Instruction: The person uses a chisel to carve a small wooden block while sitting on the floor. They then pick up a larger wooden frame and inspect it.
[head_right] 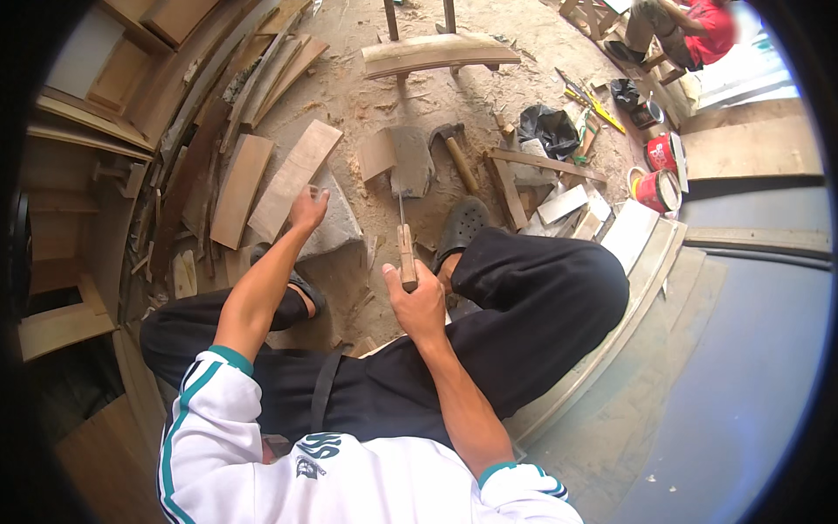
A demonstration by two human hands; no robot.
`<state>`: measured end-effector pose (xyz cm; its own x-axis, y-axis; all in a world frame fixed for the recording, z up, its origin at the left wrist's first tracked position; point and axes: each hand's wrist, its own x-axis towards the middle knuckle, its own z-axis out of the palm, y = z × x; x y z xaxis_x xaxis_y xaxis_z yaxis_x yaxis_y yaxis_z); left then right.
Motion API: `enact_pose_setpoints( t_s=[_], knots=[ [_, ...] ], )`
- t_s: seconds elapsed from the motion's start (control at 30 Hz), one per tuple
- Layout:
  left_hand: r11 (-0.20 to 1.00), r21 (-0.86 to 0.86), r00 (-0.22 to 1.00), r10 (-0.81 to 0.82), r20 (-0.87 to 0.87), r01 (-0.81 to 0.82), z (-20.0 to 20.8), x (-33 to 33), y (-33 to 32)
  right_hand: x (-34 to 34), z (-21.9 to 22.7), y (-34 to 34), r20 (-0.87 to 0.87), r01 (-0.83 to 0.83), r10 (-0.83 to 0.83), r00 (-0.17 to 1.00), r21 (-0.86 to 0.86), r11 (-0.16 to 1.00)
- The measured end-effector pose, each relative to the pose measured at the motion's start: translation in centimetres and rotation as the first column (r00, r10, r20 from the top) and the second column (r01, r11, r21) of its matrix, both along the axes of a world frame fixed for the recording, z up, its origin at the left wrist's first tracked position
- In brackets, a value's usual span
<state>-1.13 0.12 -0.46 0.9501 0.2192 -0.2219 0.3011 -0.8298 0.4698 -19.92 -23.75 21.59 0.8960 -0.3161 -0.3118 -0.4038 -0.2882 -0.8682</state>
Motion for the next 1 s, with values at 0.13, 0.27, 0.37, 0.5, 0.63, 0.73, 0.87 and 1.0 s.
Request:
enact_pose_setpoints(
  t_s=[0.13,0.27,0.37,0.5,0.63,0.73,0.87,1.0],
  knots=[
    [0.987,0.151,0.996,-0.044,-0.073,0.055,0.4,2.3,0.2,0.2,-1.2,-0.3,0.028,-0.011,0.015,0.999,-0.139,0.99],
    [0.972,0.225,0.984,-0.033,-0.178,0.073,0.6,6.0,1.3,1.0,-1.5,0.0,0.007,-0.027,0.029,1.0,-0.162,0.986],
    [0.962,0.255,0.965,-0.031,-0.261,0.1,0.1,8.9,1.8,1.9,-1.9,0.4,-0.016,-0.08,0.079,0.997,-0.197,0.977],
    [0.953,0.286,0.97,-0.032,-0.242,0.102,-0.5,11.1,1.2,2.8,-2.1,0.8,-0.058,-0.139,0.13,0.99,-0.17,0.976],
    [0.954,0.26,0.954,-0.073,-0.29,0.151,-0.9,12.5,2.3,3.5,-2.4,1.2,-0.03,-0.198,0.196,0.98,-0.15,0.969],
    [0.94,0.261,0.961,-0.16,-0.224,0.218,-0.2,11.9,3.0,3.5,-2.1,1.8,-0.076,-0.16,0.156,0.985,-0.054,0.986],
    [0.925,0.143,0.934,-0.357,0.017,0.352,2.0,9.7,4.1,3.6,-1.5,3.0,0.017,-0.042,0.041,0.999,0.036,0.998],
    [0.851,-0.037,0.837,-0.505,0.212,0.523,4.8,7.7,4.6,4.1,-0.4,3.2,0.084,0.021,-0.022,0.996,0.023,1.0]
  ],
)
